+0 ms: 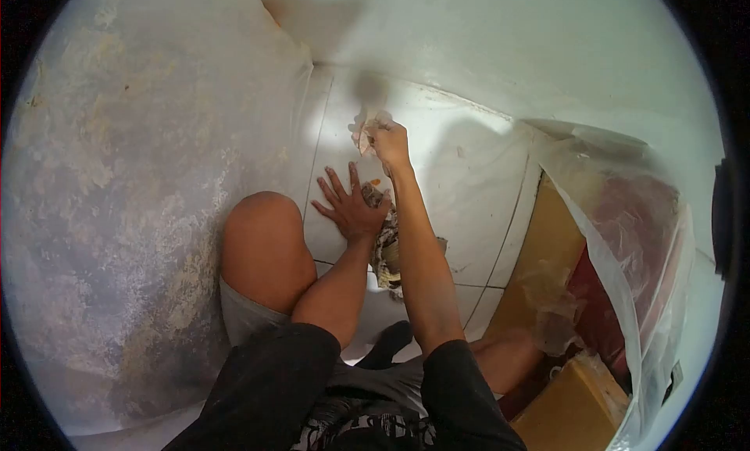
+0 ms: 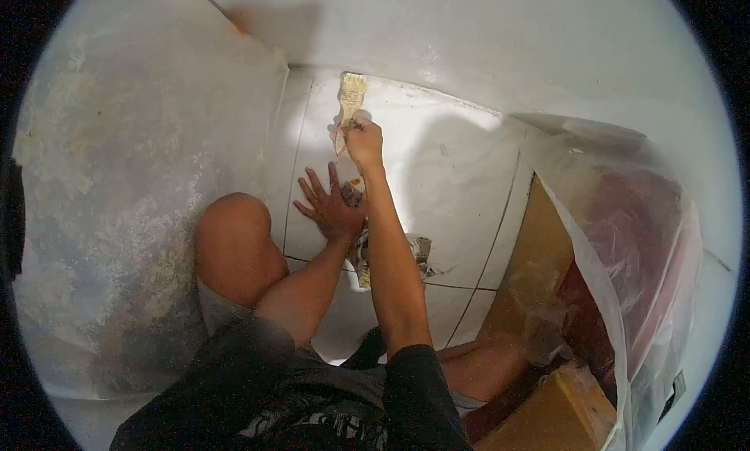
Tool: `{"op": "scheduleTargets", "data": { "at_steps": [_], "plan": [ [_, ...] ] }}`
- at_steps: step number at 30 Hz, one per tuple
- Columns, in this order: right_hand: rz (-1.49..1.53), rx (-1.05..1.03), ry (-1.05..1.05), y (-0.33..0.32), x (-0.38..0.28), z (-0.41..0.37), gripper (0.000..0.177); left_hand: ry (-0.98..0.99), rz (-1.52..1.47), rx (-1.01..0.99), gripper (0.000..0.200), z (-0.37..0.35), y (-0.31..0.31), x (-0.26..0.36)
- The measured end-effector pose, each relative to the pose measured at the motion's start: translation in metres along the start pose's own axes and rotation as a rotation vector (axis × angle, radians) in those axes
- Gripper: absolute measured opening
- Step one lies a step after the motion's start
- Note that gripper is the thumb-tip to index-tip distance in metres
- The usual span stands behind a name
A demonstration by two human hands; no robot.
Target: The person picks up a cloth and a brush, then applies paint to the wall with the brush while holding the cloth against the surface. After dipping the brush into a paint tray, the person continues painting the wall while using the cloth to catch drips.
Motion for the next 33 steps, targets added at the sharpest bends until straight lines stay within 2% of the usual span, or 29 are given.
{"op": "scheduleTargets", "data": {
  "at_steps": [3,6,8,12,15,17,18,20,24,26,27,29,33],
  "plan": [
    [-0.05,-0.032,-0.014,0.006,-0.014,0.007,0.013,-0.001,-0.018,0.004,0.091,0.0,-0.001,0.0],
    [0.012,-0.08,0.063,0.011,-0.023,0.007,0.012,0.022,-0.031,0.049,0.09,-0.002,-0.004,0.001],
    [0.033,-0.013,0.045,0.02,-0.044,-0.009,0.012,0.019,-0.028,0.049,0.09,-0.001,-0.004,0.001],
    [0.064,-0.031,0.003,0.038,-0.093,-0.051,0.014,0.03,-0.017,0.085,0.09,-0.001,-0.002,-0.001],
    [0.093,-0.077,-0.086,0.05,-0.124,-0.091,0.017,0.024,-0.008,0.063,0.091,-0.001,-0.002,-0.001],
    [0.093,-0.02,-0.282,0.055,-0.142,-0.115,0.02,0.023,-0.012,0.056,0.091,-0.002,-0.004,0.0],
    [0.092,-0.02,-0.287,0.054,-0.141,-0.113,0.02,0.019,-0.012,0.05,0.092,-0.001,-0.004,0.001],
    [-0.029,0.077,-0.54,0.044,-0.136,-0.11,0.021,0.023,-0.024,0.049,0.092,0.0,-0.003,0.0],
    [-0.11,0.147,-0.399,0.02,-0.079,-0.045,0.019,0.014,-0.019,0.034,0.091,-0.001,-0.003,0.001],
    [-0.159,0.187,-0.179,0.011,-0.036,-0.015,0.022,0.016,-0.005,0.037,0.09,0.0,-0.002,0.002],
    [-0.156,0.188,-0.173,0.01,-0.029,-0.011,0.022,0.013,0.008,0.036,0.089,-0.001,-0.002,0.001],
    [-0.028,0.154,-0.026,0.01,-0.009,-0.005,0.021,0.002,0.025,0.013,0.089,-0.001,0.002,-0.002],
    [-0.055,0.199,0.052,0.014,-0.034,-0.018,0.01,0.024,-0.002,0.05,0.089,-0.002,0.0,-0.001]
  ]
}}
Point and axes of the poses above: each hand's wrist, its own z-axis towards the middle knuckle, its own y-axis out of the palm, x = y × z, the point moved 4 cm from there along z, towards the middle knuckle, and after that the axes turned 2 degrees about y, right-handed, at the moved point
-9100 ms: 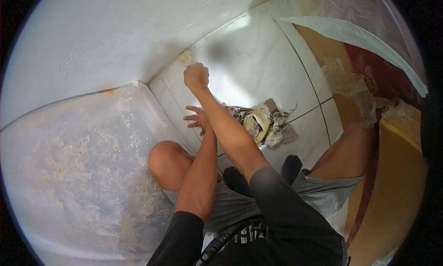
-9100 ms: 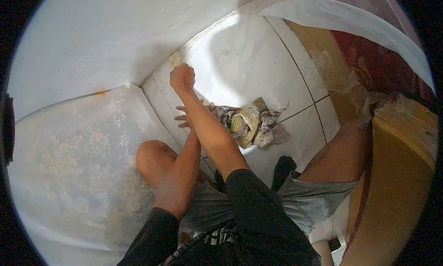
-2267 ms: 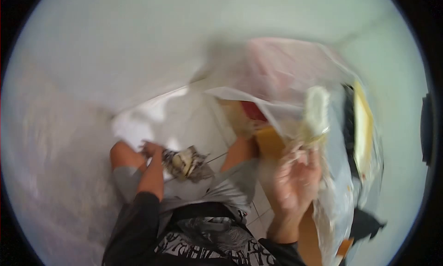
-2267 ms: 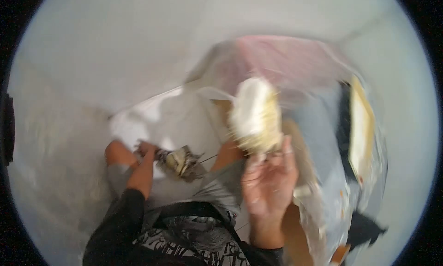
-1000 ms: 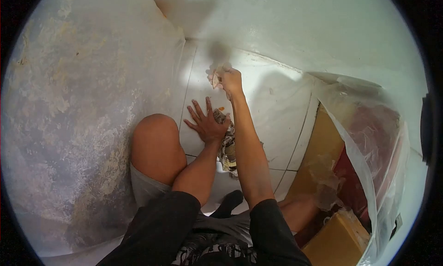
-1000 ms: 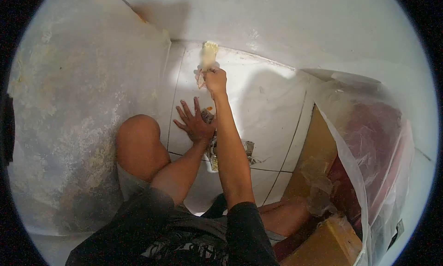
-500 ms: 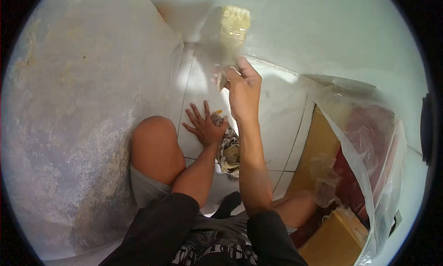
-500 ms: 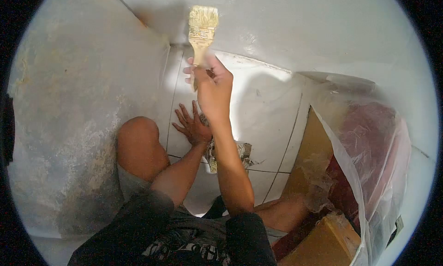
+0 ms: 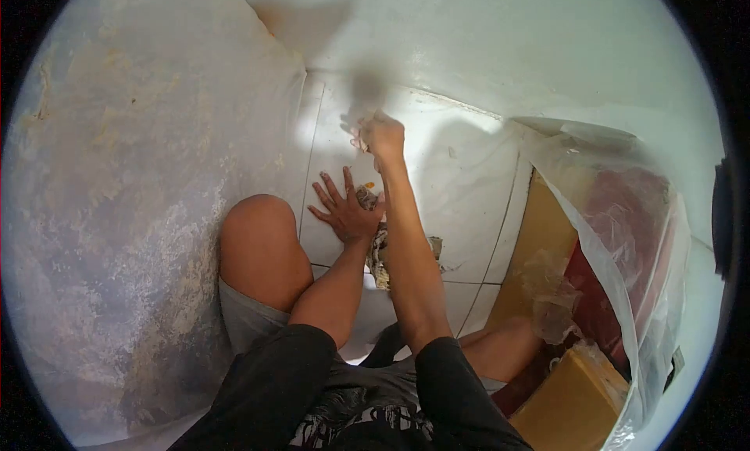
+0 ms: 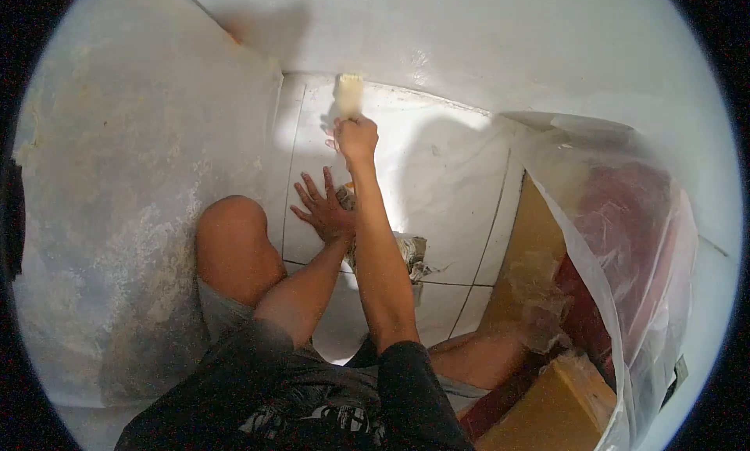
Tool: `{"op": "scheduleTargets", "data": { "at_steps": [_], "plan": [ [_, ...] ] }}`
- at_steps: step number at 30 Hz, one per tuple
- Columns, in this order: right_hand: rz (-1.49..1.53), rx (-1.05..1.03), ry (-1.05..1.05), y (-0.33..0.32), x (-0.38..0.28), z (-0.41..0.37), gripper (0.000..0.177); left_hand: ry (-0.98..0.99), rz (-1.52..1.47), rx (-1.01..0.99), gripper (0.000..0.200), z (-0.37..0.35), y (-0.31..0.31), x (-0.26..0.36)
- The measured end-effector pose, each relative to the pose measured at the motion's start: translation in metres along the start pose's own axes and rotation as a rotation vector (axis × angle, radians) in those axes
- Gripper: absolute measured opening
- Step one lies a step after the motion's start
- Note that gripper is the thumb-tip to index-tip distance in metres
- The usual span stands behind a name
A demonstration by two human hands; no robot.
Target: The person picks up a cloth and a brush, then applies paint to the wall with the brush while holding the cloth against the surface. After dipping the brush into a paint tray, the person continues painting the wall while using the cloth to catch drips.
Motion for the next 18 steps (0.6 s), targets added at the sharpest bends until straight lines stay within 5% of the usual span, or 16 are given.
{"op": "scheduleTargets", "data": {
  "at_steps": [3,8,10,18],
  "plan": [
    [0.053,-0.163,-0.125,0.001,-0.066,-0.04,0.007,0.003,-0.03,-0.012,0.09,0.0,0.0,-0.001],
    [0.193,-0.246,-0.26,0.008,-0.13,-0.128,0.03,0.003,-0.06,-0.006,0.09,0.0,-0.001,-0.001],
    [0.163,-0.164,-0.667,0.01,-0.14,-0.139,0.032,-0.006,-0.048,-0.01,0.09,0.001,-0.003,-0.002],
    [-0.315,0.11,-0.323,0.004,-0.007,-0.009,0.028,0.006,0.096,0.026,0.09,0.001,0.016,-0.007]
  ]
}}
Point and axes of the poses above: each hand's wrist, its own z-axis towards the middle knuckle, its own y-axis out of the palm, x = y × z, the point moved 4 cm from there along z, towards the middle knuckle, and after that the axes turned 2 degrees about y, right-handed, at the moved point
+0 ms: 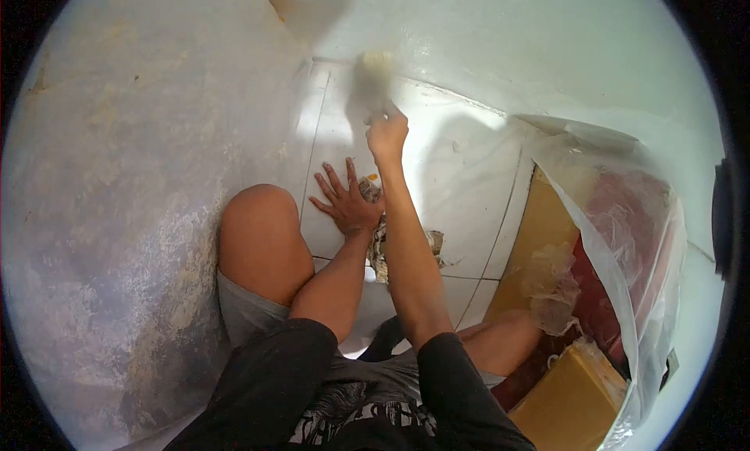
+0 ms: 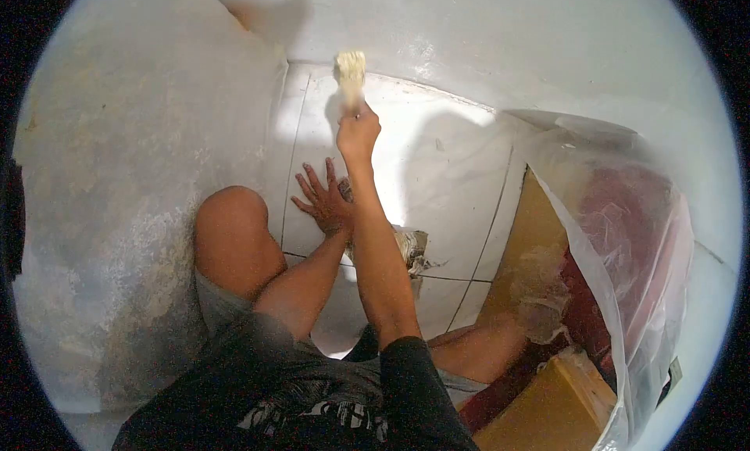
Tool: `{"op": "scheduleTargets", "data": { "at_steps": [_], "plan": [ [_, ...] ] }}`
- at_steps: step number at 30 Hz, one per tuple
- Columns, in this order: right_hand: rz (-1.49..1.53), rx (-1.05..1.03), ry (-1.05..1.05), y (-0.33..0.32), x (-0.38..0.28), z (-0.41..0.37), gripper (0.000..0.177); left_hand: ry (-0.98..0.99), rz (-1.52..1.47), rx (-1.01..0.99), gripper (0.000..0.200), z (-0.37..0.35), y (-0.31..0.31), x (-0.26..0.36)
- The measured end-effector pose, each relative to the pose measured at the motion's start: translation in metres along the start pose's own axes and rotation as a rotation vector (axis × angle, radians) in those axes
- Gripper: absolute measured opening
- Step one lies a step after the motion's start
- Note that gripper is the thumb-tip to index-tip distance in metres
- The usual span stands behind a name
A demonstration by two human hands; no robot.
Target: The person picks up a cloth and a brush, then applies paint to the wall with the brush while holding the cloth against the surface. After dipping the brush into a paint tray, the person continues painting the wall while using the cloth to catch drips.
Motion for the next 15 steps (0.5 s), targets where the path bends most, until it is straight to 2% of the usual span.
{"op": "scheduleTargets", "data": {
  "at_steps": [4,6,7,9,12,13,14,15],
  "plan": [
    [0.041,0.012,0.08,0.005,0.022,0.006,0.026,-0.001,0.02,-0.001,0.089,-0.002,-0.007,-0.001],
    [0.029,-0.02,0.214,0.001,0.019,0.01,0.023,-0.021,-0.082,-0.052,0.088,0.001,-0.012,0.003],
    [0.026,-0.013,0.202,-0.004,-0.005,0.005,0.023,-0.016,-0.094,-0.045,0.088,0.003,-0.014,0.005],
    [0.332,-0.027,0.181,-0.013,-0.051,-0.016,0.021,-0.007,-0.11,-0.017,0.088,0.0,-0.016,0.003],
    [0.327,-0.006,-0.053,-0.028,-0.119,-0.065,0.025,0.001,-0.029,0.015,0.088,0.001,-0.004,0.0],
    [0.309,-0.003,-0.15,-0.031,-0.134,-0.078,0.028,-0.001,-0.029,0.013,0.088,-0.001,-0.002,0.0],
    [0.309,-0.006,-0.15,-0.03,-0.136,-0.084,0.028,0.002,-0.044,0.013,0.088,-0.001,0.0,-0.001],
    [0.375,0.058,-0.274,-0.031,-0.142,-0.09,0.027,0.007,-0.059,0.015,0.088,0.0,-0.002,-0.001]
  ]
}}
Point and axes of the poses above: each hand's wrist, its own z-axis towards the middle knuckle, its own y-axis out of the palm, x = y × z, the point moved 4 cm from there along z, towards the middle knuckle, and after that the axes turned 2 degrees about y, right-handed, at the moved point
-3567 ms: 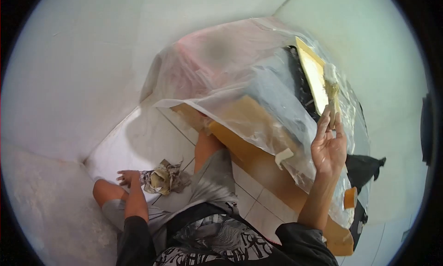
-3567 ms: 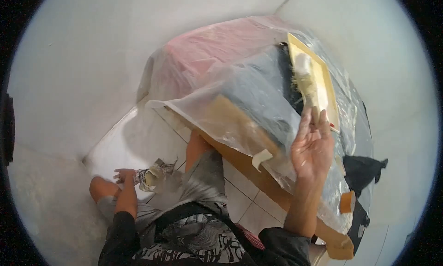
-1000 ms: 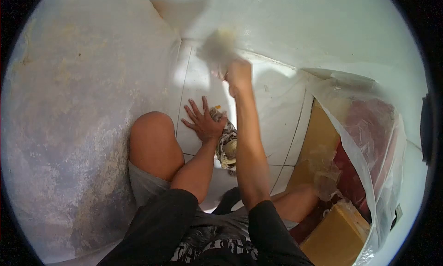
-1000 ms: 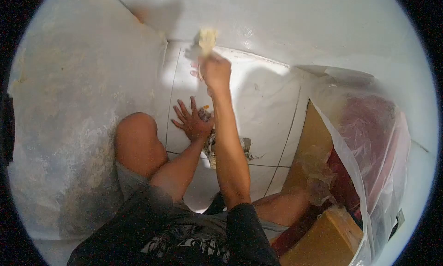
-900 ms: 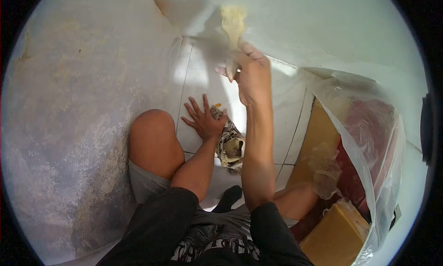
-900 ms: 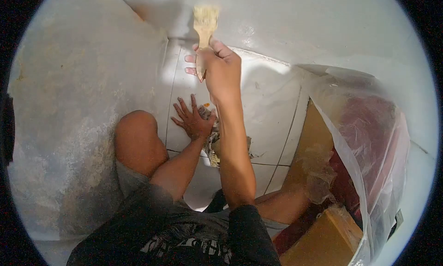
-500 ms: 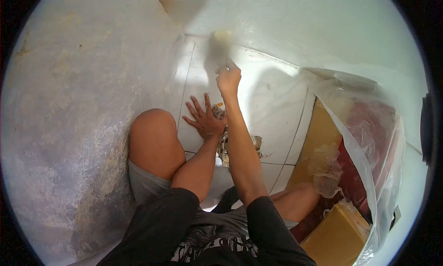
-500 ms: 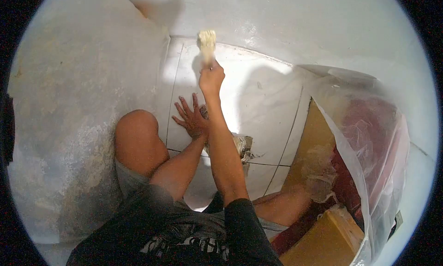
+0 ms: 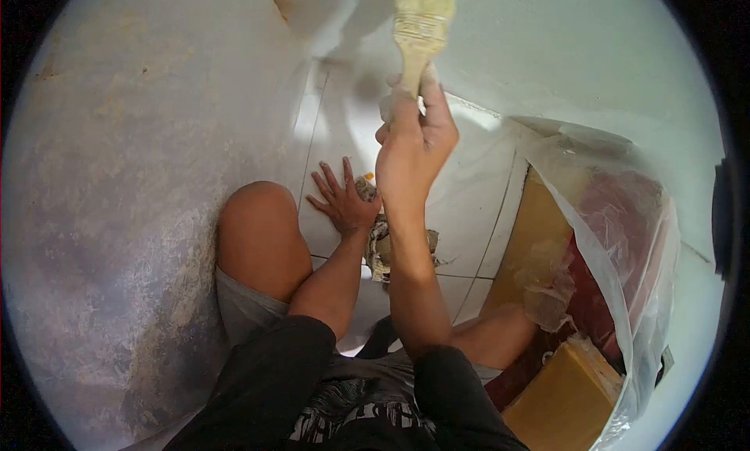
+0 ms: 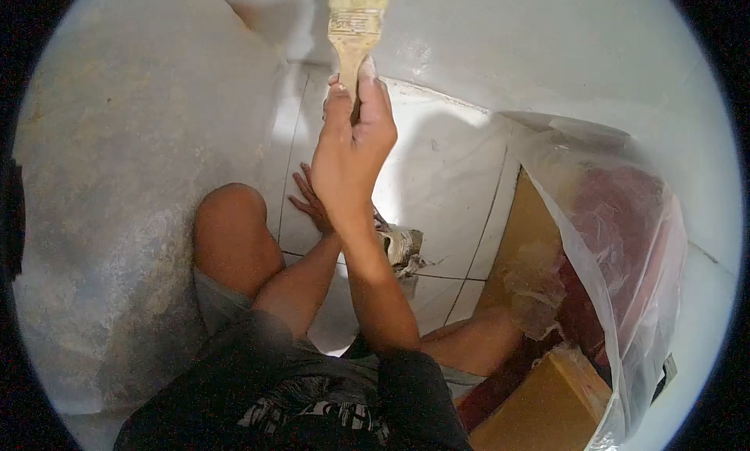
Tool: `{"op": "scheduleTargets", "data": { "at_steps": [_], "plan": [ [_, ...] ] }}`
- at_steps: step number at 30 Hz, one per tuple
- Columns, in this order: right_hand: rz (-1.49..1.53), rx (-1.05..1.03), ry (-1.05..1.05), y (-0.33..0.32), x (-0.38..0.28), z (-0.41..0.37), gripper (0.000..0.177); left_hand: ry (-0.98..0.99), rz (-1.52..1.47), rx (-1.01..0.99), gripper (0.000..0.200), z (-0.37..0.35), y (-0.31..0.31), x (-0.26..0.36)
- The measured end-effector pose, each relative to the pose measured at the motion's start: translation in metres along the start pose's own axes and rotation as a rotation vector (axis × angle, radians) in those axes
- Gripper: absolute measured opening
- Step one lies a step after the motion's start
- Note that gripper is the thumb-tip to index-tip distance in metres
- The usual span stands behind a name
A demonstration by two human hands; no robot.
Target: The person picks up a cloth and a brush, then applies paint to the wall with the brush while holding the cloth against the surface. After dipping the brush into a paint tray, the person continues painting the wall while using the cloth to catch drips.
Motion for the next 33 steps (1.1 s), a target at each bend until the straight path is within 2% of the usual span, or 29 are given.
{"op": "scheduleTargets", "data": {
  "at_steps": [1,2,5,7,9,10,12,15,16,18,20,22,24,25,27,28,30,32,33],
  "plan": [
    [0.061,0.05,-0.132,-0.001,-0.006,-0.002,0.027,0.001,0.002,0.002,0.088,0.001,-0.001,0.0],
    [0.063,0.053,-0.132,-0.002,0.0,0.002,0.027,0.0,0.021,-0.002,0.089,0.0,-0.002,0.001],
    [-0.1,0.132,-0.146,-0.012,0.046,0.028,0.028,0.003,0.049,0.015,0.089,0.001,0.001,0.001],
    [-0.35,0.208,-0.144,-0.018,0.088,0.038,0.019,0.004,0.057,0.037,0.089,0.001,0.002,0.002],
    [-0.433,0.21,0.038,-0.03,0.148,0.04,0.019,-0.017,0.036,0.004,0.09,-0.001,-0.002,0.003],
    [-0.432,0.212,0.038,-0.034,0.158,0.038,0.019,-0.015,0.037,0.005,0.09,-0.001,-0.005,0.003],
    [-0.444,0.149,0.286,-0.038,0.178,0.034,0.02,-0.032,0.003,-0.074,0.091,0.0,-0.006,0.003],
    [-0.439,0.093,0.257,-0.029,0.176,0.039,0.021,-0.033,0.076,-0.051,0.092,0.0,0.003,0.0],
    [-0.438,0.095,0.253,-0.022,0.156,0.039,0.021,-0.031,0.074,-0.047,0.092,0.0,0.007,-0.001],
    [-0.433,0.144,0.175,-0.008,0.103,0.043,0.022,-0.023,0.135,-0.007,0.09,0.0,0.01,-0.001],
    [-0.423,0.07,0.114,0.001,0.051,0.035,0.021,-0.021,0.084,-0.044,0.089,0.0,0.001,0.002],
    [-0.329,0.048,-0.139,0.009,0.013,0.015,0.02,-0.012,0.039,-0.091,0.089,-0.003,0.0,0.001],
    [-0.184,0.034,-0.097,0.016,0.003,-0.002,0.018,0.021,-0.194,0.038,0.083,-0.003,-0.001,0.006],
    [-0.185,0.087,-0.095,0.018,0.008,-0.002,0.018,0.048,-0.312,0.09,0.08,-0.003,-0.011,0.012],
    [0.005,0.123,-0.285,0.026,0.018,0.002,0.017,0.037,-0.322,0.009,0.084,-0.005,-0.035,0.025],
    [0.007,0.156,-0.279,0.026,0.036,0.011,0.017,0.063,-0.311,-0.008,0.084,-0.009,-0.035,0.026],
    [-0.218,0.185,-0.264,0.022,0.095,0.033,0.016,0.093,-0.288,-0.005,0.084,-0.007,-0.035,0.027],
    [-0.382,0.265,-0.439,0.012,0.129,0.035,0.019,0.113,-0.268,0.012,0.085,0.001,-0.034,0.027],
    [-0.373,0.277,-0.432,0.009,0.144,0.036,0.019,0.118,-0.253,0.02,0.085,0.004,-0.034,0.024]
  ]
}}
Point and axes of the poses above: each hand's wrist, its own z-axis towards the middle knuckle, its own y-axis out of the palm, x = y × z, the point moved 4 cm from there along z, towards the middle knuckle, and after that the axes turned 2 degrees about y, right-handed, at the moved point
